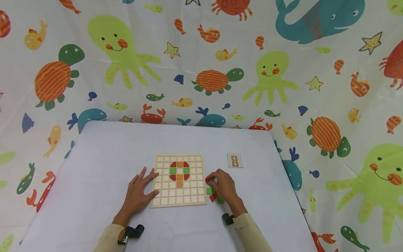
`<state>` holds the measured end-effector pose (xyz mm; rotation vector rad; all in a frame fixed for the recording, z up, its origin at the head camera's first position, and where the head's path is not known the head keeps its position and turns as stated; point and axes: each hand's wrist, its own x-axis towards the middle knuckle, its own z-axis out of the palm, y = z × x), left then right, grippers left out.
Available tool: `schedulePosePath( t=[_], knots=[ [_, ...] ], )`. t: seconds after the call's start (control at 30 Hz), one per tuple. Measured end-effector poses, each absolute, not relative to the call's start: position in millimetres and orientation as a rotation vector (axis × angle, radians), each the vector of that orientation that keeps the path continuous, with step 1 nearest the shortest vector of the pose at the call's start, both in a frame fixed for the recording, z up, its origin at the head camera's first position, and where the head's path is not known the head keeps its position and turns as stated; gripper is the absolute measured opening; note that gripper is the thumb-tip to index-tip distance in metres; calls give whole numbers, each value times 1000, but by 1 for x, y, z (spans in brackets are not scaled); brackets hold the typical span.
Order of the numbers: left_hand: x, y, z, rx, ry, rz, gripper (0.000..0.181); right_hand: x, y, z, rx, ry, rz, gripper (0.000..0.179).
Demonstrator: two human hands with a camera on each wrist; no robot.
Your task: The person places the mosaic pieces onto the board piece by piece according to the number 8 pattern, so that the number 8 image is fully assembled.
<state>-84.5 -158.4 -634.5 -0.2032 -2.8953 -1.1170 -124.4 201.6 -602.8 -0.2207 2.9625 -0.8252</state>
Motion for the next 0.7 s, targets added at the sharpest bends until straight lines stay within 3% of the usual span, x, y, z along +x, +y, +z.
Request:
schedulePosePath(
  t=[0.27,0.43,0.7],
  knots=[
    [-84,-159,-635,-191,-2903,-1113,73,-130,190,-601,-313,2889,-1069,7],
    [-85,-159,-633,-194,-2899,-1113,73,-130,172,-598,-417,2835,-1170,13],
    [-85,-159,-635,-190,-2908,-1117,73,-127,131,-598,-365,2717,-1239,25]
  ],
)
